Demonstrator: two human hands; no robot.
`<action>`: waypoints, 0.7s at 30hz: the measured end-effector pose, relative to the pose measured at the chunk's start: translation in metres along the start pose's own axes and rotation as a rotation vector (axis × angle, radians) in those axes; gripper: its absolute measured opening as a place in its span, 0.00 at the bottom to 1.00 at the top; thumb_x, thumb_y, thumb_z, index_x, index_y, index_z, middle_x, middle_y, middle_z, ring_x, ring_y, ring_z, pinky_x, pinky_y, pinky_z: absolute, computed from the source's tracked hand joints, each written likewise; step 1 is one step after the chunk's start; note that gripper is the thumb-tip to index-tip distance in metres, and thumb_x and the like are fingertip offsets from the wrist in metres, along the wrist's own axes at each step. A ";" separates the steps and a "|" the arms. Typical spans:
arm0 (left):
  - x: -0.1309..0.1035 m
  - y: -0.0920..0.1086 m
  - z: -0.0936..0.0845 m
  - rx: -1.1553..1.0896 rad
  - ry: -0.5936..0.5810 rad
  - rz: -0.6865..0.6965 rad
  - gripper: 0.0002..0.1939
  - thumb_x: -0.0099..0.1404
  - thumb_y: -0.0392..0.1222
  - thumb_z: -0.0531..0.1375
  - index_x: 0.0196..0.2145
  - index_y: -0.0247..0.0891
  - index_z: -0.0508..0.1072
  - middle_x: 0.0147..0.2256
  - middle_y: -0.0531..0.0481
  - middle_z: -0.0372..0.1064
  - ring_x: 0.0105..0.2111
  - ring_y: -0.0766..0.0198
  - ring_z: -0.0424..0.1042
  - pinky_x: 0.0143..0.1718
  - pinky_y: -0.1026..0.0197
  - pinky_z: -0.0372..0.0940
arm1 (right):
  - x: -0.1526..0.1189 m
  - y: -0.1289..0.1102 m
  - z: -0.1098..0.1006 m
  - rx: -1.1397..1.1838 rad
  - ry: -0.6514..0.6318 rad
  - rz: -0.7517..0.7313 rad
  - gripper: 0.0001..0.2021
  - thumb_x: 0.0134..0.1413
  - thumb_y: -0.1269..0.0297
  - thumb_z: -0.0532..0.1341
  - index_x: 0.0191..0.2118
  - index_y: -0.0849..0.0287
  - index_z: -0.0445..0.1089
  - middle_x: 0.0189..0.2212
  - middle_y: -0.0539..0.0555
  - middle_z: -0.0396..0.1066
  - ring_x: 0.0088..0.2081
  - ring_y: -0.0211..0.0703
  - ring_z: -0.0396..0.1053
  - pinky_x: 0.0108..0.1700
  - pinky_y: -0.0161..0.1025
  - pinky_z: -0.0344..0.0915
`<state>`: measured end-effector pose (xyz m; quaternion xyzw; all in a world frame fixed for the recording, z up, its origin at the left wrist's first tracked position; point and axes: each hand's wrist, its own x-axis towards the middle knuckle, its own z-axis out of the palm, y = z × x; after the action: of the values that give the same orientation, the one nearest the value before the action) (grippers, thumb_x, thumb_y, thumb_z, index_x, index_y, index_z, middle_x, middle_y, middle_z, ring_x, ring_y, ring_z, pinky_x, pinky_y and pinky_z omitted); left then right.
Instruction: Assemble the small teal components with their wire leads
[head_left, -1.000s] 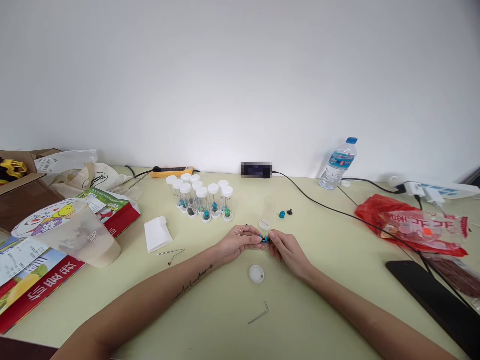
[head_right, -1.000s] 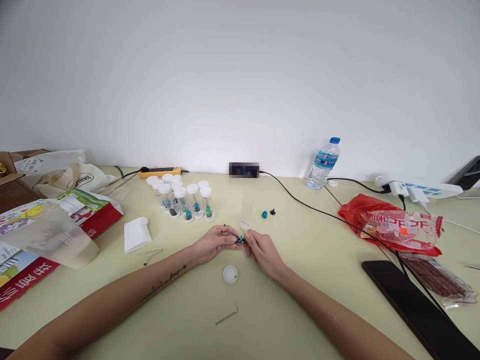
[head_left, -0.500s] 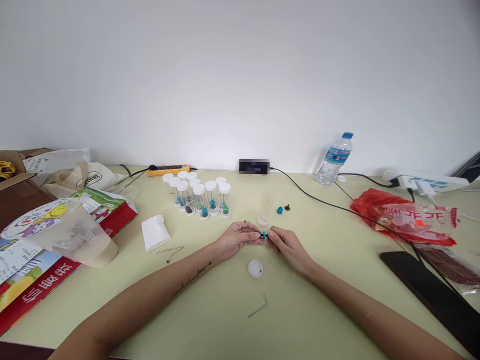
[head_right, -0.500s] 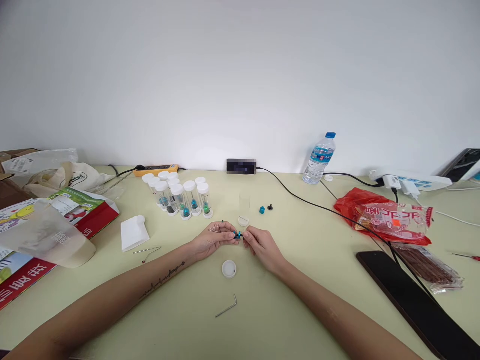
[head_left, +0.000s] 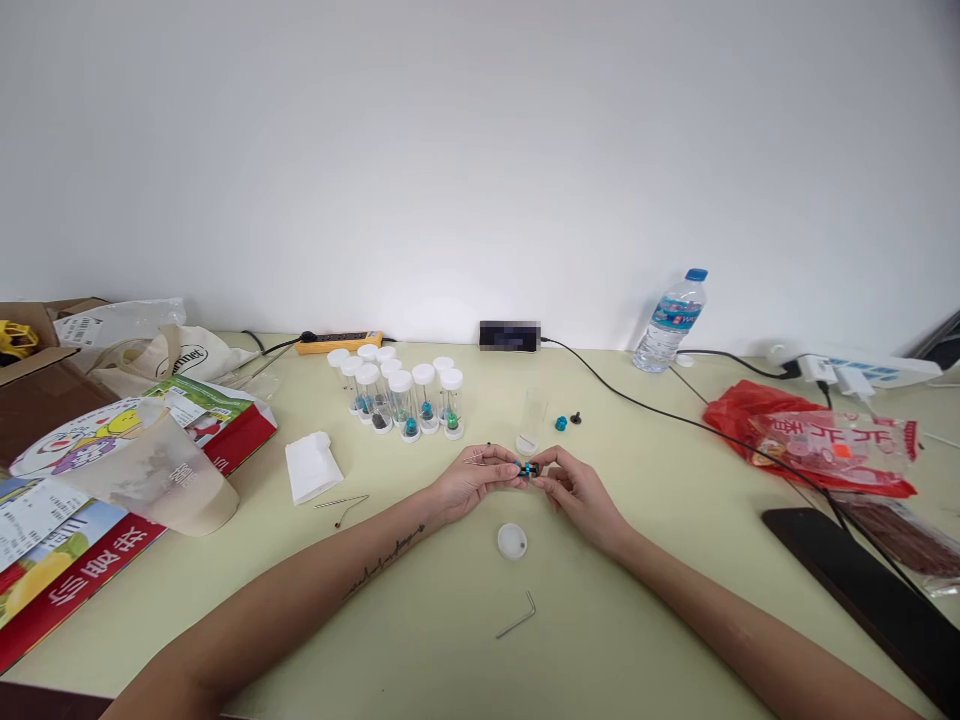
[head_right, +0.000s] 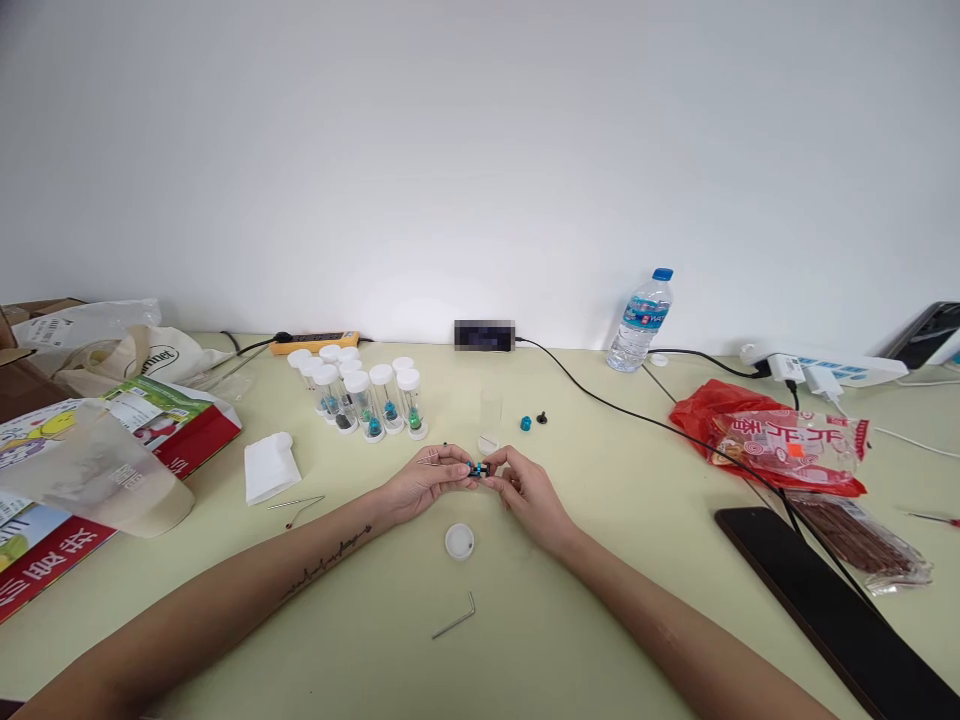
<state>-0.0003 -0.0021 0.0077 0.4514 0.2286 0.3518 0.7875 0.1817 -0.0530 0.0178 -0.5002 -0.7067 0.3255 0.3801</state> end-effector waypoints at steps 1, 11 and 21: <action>0.000 0.000 0.000 -0.001 0.004 0.003 0.15 0.47 0.40 0.66 0.32 0.31 0.70 0.32 0.46 0.71 0.32 0.63 0.72 0.44 0.56 0.62 | 0.000 0.000 0.000 0.001 0.006 0.001 0.09 0.56 0.57 0.52 0.38 0.57 0.60 0.22 0.47 0.61 0.20 0.33 0.55 0.23 0.32 0.55; 0.000 -0.001 0.000 0.005 0.002 -0.001 0.16 0.46 0.39 0.66 0.32 0.30 0.70 0.30 0.47 0.70 0.32 0.61 0.72 0.43 0.56 0.62 | 0.001 -0.001 -0.001 -0.013 -0.007 0.014 0.16 0.57 0.52 0.49 0.30 0.59 0.63 0.20 0.47 0.60 0.21 0.34 0.57 0.24 0.32 0.54; 0.000 -0.002 -0.001 -0.008 0.016 0.004 0.16 0.46 0.40 0.66 0.32 0.31 0.69 0.31 0.46 0.71 0.32 0.62 0.72 0.43 0.58 0.62 | 0.000 0.000 0.000 -0.034 0.045 -0.021 0.11 0.55 0.56 0.52 0.37 0.57 0.62 0.24 0.48 0.64 0.20 0.33 0.56 0.24 0.32 0.56</action>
<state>-0.0002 -0.0024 0.0059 0.4458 0.2325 0.3578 0.7869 0.1816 -0.0527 0.0177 -0.5062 -0.7087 0.2978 0.3908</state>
